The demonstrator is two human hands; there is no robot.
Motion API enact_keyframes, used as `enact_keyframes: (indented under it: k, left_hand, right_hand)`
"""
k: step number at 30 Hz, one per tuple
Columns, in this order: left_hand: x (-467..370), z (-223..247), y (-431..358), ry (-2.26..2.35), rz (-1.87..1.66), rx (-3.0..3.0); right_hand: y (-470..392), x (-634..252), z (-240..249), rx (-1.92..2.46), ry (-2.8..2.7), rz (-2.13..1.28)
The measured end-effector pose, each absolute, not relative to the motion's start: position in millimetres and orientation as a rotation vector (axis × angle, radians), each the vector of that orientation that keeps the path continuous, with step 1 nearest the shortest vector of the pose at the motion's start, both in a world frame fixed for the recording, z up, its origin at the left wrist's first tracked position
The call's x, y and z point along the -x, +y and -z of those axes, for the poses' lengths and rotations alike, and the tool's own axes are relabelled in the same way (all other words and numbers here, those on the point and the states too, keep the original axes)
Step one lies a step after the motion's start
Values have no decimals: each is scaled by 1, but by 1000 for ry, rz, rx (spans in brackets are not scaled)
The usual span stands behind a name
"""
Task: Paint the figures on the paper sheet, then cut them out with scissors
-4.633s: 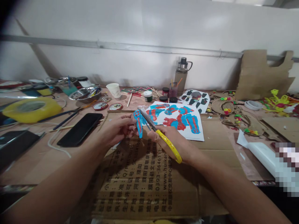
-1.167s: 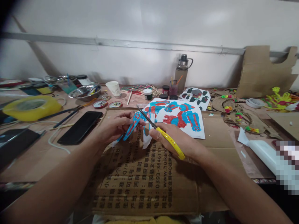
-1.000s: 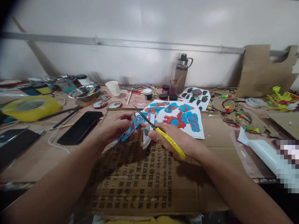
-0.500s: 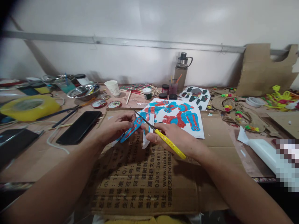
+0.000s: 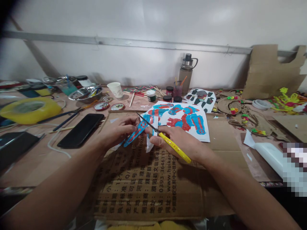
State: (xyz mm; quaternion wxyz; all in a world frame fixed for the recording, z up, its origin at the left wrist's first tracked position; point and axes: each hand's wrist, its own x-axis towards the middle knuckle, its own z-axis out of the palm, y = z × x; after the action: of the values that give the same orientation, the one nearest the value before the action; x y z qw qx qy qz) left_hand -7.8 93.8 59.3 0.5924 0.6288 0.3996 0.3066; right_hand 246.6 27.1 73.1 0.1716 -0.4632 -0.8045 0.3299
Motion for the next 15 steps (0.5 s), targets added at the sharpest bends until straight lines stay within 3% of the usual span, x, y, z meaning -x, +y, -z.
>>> enact_keyframes:
  k: [10,15]
  left_hand:
    - [10,-61,94,923,-769,-1342]
    - [24,-79,105,951,-1072,-1111]
  right_hand:
    - [27,-245,-71,1320,-2216,-855]
    - [35,-243,-73,1466,-2206,-784]
